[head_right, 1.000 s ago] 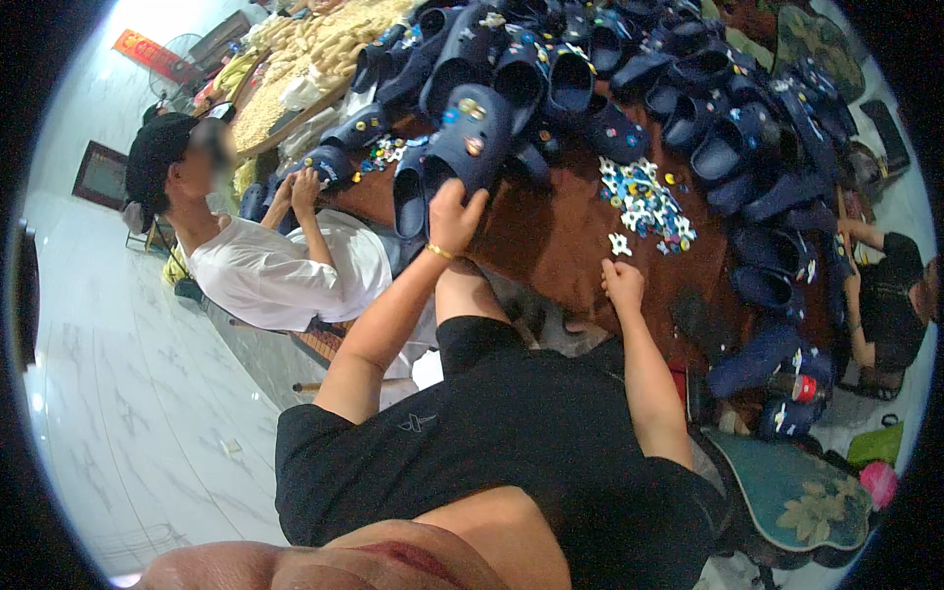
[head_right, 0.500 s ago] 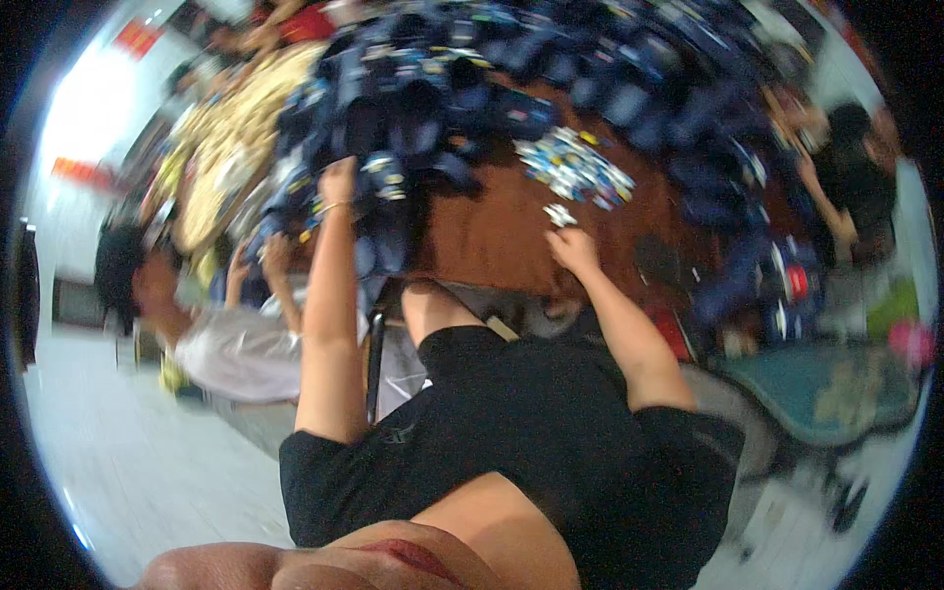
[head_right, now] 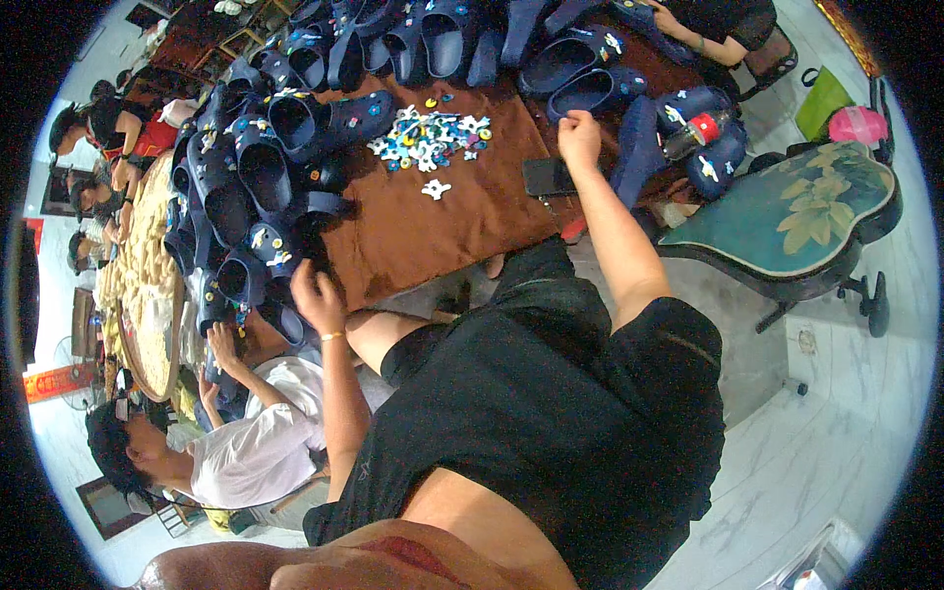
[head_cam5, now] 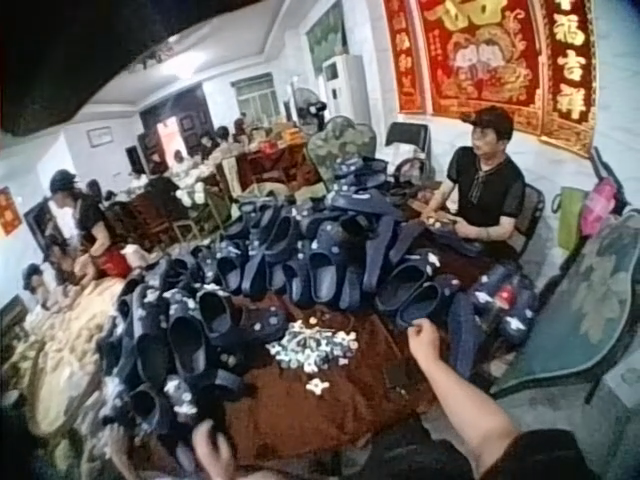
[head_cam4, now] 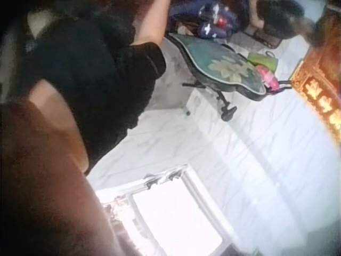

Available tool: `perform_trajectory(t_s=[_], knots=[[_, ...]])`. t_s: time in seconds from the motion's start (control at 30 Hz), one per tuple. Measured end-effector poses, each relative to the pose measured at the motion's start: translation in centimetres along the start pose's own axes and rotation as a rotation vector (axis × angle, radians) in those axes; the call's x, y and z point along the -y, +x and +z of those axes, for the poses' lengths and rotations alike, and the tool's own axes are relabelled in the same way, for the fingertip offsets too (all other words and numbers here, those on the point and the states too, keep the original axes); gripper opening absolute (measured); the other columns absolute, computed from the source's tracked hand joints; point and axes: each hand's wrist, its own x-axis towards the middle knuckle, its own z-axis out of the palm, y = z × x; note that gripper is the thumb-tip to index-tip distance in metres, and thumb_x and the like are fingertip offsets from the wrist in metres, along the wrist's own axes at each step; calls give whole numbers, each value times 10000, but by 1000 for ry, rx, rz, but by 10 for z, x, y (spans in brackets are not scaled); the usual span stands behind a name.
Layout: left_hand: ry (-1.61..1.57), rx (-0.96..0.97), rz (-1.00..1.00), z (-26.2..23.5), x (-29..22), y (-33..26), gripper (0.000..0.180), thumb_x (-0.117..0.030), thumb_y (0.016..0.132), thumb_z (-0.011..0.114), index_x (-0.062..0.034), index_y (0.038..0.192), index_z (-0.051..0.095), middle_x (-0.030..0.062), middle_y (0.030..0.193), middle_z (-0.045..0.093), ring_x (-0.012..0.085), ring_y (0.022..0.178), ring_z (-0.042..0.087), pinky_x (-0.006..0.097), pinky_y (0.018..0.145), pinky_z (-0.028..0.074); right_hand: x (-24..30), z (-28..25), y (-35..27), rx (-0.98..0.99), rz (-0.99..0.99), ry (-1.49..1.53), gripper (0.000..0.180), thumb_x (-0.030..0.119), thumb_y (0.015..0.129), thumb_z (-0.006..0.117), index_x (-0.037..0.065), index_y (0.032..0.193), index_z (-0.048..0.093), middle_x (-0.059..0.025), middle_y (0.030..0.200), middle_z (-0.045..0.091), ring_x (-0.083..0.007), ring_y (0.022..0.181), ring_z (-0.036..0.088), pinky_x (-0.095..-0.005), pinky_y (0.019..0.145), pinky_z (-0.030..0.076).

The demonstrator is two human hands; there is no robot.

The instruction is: Attaching decorative charms into the holes of blue rubber clogs.

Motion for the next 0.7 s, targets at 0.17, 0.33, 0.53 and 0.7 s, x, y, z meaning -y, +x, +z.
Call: perform_trajectory(t_s=[0.17,0.33,0.53,0.7], knots=[[64,445,-35,49,-1,-79,477,-138,724,634,-34,1165,482,184,1169,487,350,1081,445,413,928,354,-19,-14,39,-2,135,8,317,207,736,619,30,997,590,-162,949,614,-300,912,575,-371,818,441],[197,537,-64,55,-16,-95,513,-173,706,657,-79,1179,482,187,1209,455,356,1102,429,424,934,355,17,-60,45,-337,-1,-484,433,259,698,635,99,1084,522,-160,1158,481,-358,1073,433,-473,885,364],[206,531,-52,56,-22,-90,494,-166,703,654,-87,1165,498,178,1229,445,351,1114,421,424,929,359,6,-113,31,-26,549,-597,866,436,629,709,158,1322,271,-227,1339,254,-444,1150,363,-514,925,353],[215,531,-105,57,-22,-86,470,-165,708,649,-90,1151,512,176,1231,446,349,1114,422,423,931,358,-28,-110,23,106,541,-438,791,326,608,712,173,1290,341,-194,1285,356,-409,1094,447,-440,921,397]])
